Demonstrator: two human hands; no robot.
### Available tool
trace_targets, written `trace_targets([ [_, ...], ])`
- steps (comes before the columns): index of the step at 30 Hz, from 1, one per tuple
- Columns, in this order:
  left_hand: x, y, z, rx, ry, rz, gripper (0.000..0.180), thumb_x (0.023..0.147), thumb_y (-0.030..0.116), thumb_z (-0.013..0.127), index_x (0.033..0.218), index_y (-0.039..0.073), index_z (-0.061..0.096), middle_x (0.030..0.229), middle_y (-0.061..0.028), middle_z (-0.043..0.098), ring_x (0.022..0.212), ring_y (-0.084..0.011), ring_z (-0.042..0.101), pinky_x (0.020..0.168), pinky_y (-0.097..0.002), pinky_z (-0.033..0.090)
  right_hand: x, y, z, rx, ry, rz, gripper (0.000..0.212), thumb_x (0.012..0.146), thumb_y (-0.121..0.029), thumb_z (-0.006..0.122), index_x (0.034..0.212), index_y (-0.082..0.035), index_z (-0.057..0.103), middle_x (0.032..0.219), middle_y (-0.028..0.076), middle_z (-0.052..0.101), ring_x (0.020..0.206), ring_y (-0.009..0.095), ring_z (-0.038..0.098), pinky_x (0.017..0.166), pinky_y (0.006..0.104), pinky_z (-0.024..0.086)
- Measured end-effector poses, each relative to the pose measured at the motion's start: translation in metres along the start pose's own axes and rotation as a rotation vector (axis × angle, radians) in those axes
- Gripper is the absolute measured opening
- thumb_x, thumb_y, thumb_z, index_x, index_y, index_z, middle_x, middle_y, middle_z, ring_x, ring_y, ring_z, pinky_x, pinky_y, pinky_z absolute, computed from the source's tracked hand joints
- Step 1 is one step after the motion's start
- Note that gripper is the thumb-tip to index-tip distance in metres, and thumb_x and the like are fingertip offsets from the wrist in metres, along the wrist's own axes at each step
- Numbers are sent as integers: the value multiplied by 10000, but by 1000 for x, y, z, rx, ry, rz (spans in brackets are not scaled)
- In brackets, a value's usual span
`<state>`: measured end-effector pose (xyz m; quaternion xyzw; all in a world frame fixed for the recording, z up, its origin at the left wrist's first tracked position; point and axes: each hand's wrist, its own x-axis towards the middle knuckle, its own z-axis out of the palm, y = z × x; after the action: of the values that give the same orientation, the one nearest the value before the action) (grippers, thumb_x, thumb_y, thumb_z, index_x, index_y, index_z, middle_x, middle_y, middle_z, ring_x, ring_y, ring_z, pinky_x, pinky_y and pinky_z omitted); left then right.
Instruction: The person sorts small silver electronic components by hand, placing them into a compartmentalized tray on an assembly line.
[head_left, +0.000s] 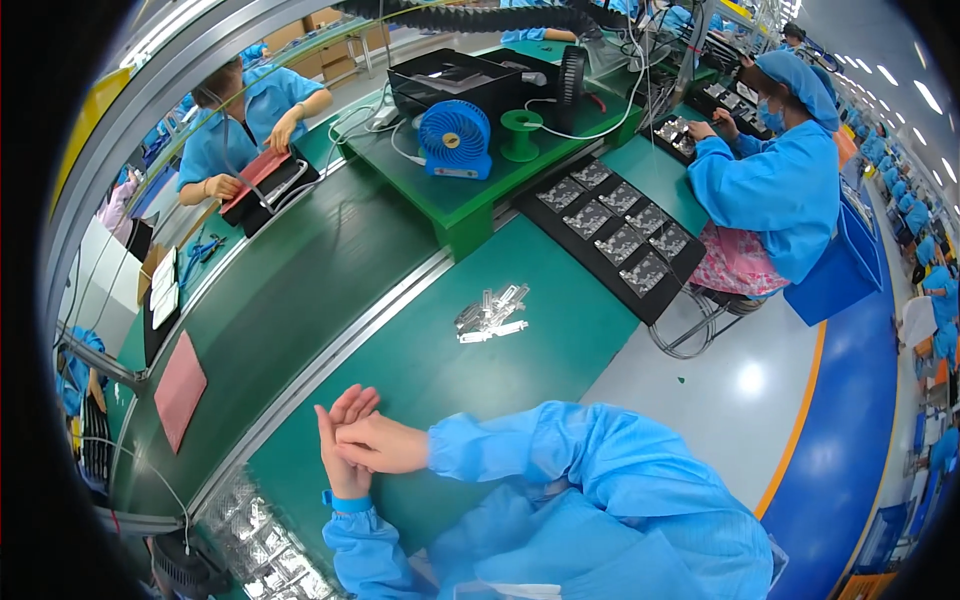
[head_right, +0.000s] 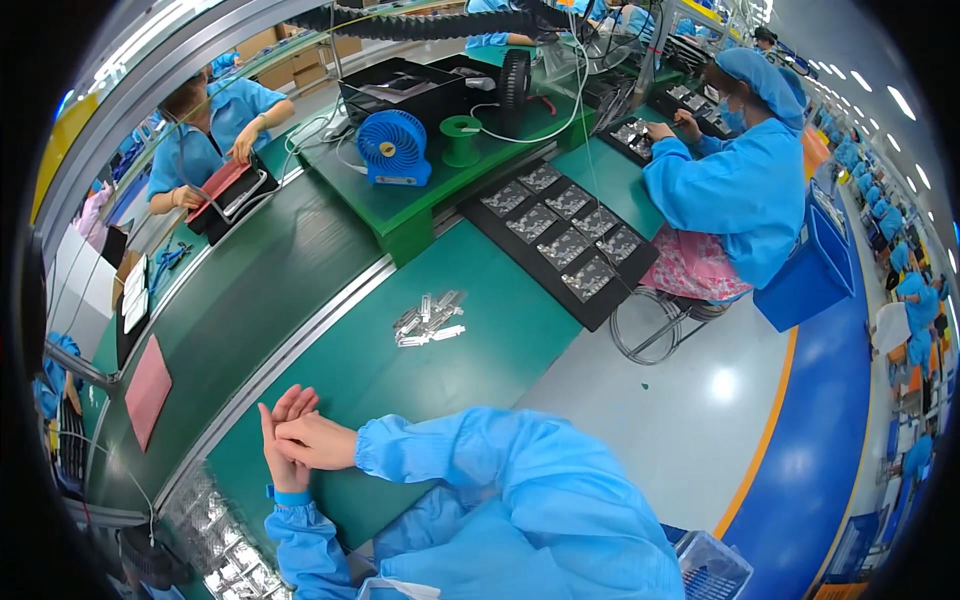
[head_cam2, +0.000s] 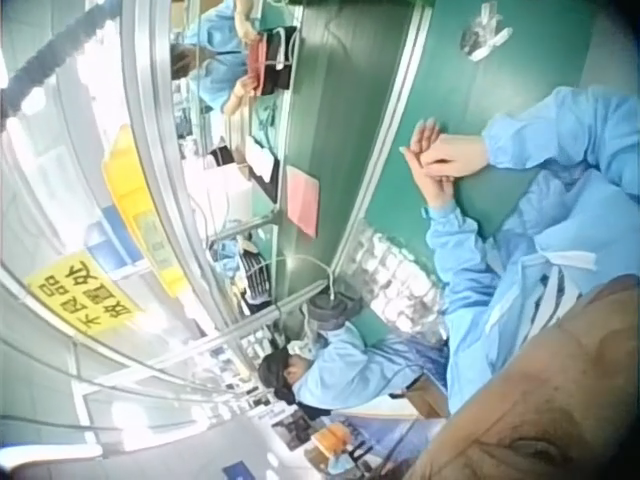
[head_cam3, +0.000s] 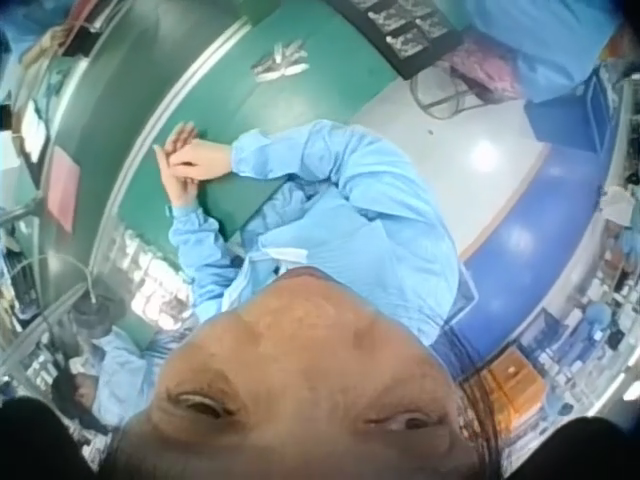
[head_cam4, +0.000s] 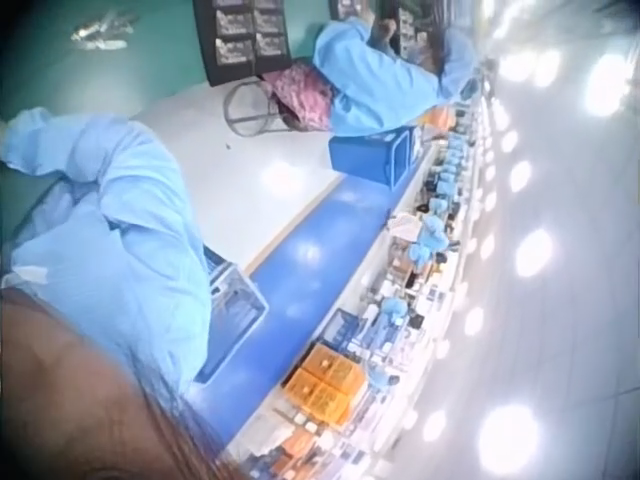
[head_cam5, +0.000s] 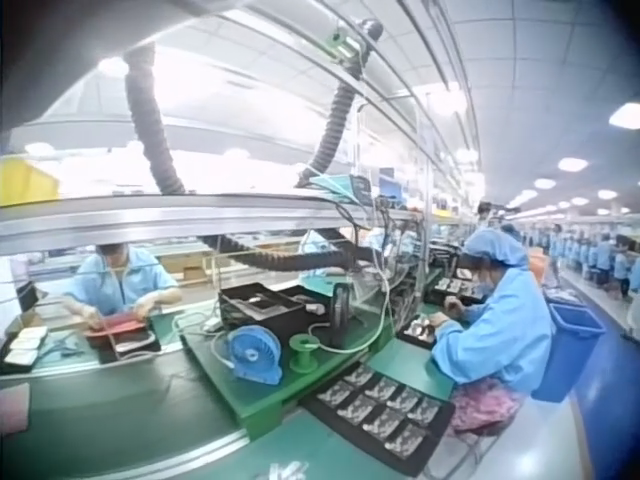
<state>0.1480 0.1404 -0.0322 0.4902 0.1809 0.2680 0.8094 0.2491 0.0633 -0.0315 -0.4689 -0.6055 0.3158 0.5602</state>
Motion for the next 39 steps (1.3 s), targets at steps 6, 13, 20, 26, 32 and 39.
trace_targets([
  [6,2,-16,-4,-58,52,-22,664,1043,529,307,1271,-55,525,1218,-201,608,1128,-272,589,997,-368,459,-10,30,10,-112,68,-73,277,964,-204,530,757,-24,566,763,156,619,730,353,607,666,442,452],
  [13,-3,-20,1,-25,151,-40,614,1050,498,320,1185,-46,569,1109,-175,638,1033,-249,613,969,-351,475,-15,26,5,-139,75,-100,261,954,-191,538,759,-24,588,777,141,632,740,340,615,687,425,474],
  [20,-1,-20,0,-9,180,-10,573,1050,479,349,1144,-32,588,1038,-139,640,979,-220,613,938,-333,484,-11,31,5,-163,83,-128,255,946,-208,551,774,-27,599,778,146,639,741,346,628,681,430,483],
  [26,3,-17,-2,3,171,9,536,1050,462,373,1127,-17,599,1011,-114,638,963,-197,608,924,-319,487,-8,26,0,-198,73,-136,251,945,-207,553,766,-34,587,776,144,641,721,355,621,662,447,475],
  [32,5,-18,-5,7,161,17,510,1048,452,393,1131,-5,603,1009,-104,640,964,-189,609,922,-314,489,-6,23,-2,-202,91,-135,259,937,-209,555,749,-34,584,776,149,644,728,358,628,667,463,481],
  [39,6,-16,-8,14,164,16,496,1045,436,416,1126,-14,607,1006,-104,640,957,-187,611,907,-315,494,-5,22,0,-221,89,-102,263,934,-213,553,748,-32,595,788,161,647,754,362,637,690,470,489],
])
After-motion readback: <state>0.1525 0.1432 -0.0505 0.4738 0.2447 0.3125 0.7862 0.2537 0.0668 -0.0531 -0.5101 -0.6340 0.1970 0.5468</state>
